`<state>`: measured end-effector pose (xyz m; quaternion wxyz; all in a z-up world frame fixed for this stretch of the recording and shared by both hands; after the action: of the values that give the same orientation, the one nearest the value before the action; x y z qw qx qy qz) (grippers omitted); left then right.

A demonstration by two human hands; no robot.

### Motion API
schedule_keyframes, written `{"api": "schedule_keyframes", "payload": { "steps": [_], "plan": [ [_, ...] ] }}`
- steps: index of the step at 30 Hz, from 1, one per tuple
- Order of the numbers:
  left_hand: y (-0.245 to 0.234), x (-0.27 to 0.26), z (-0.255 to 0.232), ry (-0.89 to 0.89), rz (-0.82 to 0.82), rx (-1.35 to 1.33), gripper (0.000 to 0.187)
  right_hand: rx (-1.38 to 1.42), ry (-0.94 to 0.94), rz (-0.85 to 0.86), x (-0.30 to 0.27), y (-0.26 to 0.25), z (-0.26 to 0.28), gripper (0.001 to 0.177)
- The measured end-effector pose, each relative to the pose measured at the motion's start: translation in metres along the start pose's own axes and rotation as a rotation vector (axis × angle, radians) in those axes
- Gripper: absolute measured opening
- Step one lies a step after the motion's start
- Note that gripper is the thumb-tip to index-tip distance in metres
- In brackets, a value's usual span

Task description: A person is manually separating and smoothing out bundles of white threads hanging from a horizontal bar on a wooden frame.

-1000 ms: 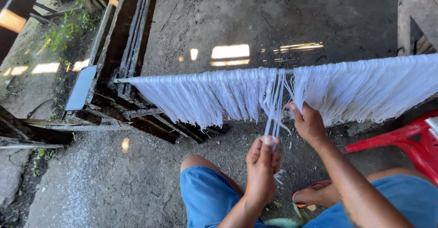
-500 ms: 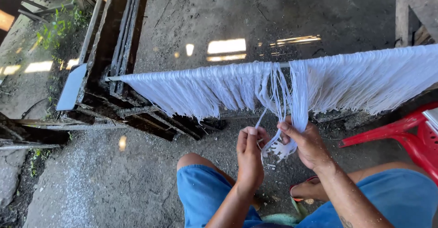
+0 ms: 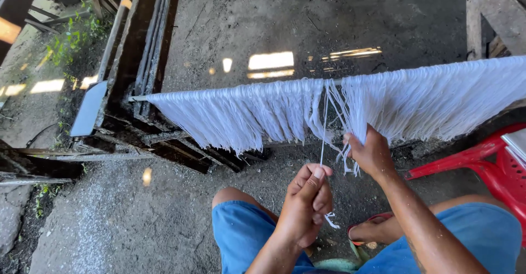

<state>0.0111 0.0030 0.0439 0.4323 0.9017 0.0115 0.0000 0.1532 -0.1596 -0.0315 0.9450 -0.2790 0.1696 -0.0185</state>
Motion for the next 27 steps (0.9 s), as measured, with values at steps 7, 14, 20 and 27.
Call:
{"api": "schedule_keyframes", "payload": {
  "steps": [7,14,20,27],
  "plan": [
    [-0.109,-0.009,0.106,-0.363,-0.044,0.249,0.018,0.722,0.272,0.764,-0.020,0.022,-0.070,0.045],
    [-0.112,0.040,0.050,0.071,0.024,0.982,0.018,-0.056,0.205,0.040,0.071,-0.069,-0.241,0.037],
    [-0.026,0.135,-0.047,1.101,0.235,1.658,0.015,-0.205,0.009,0.256,0.022,-0.020,-0.066,0.050],
    [-0.020,0.189,-0.045,1.014,0.340,1.997,0.027,0.423,-0.383,-0.124,0.061,0.055,0.067,0.019]
  ]
}}
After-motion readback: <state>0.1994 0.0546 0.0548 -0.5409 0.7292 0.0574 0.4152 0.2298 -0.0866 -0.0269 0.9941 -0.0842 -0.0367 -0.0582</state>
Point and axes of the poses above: each hand's wrist, its own x-axis towards the middle knuckle, its own y-axis out of the palm, z = x × y, the point moved 3 cm from there along x, towards the middle knuckle, and after that the axes turned 13 degrees about y, right-handed, at the moved point
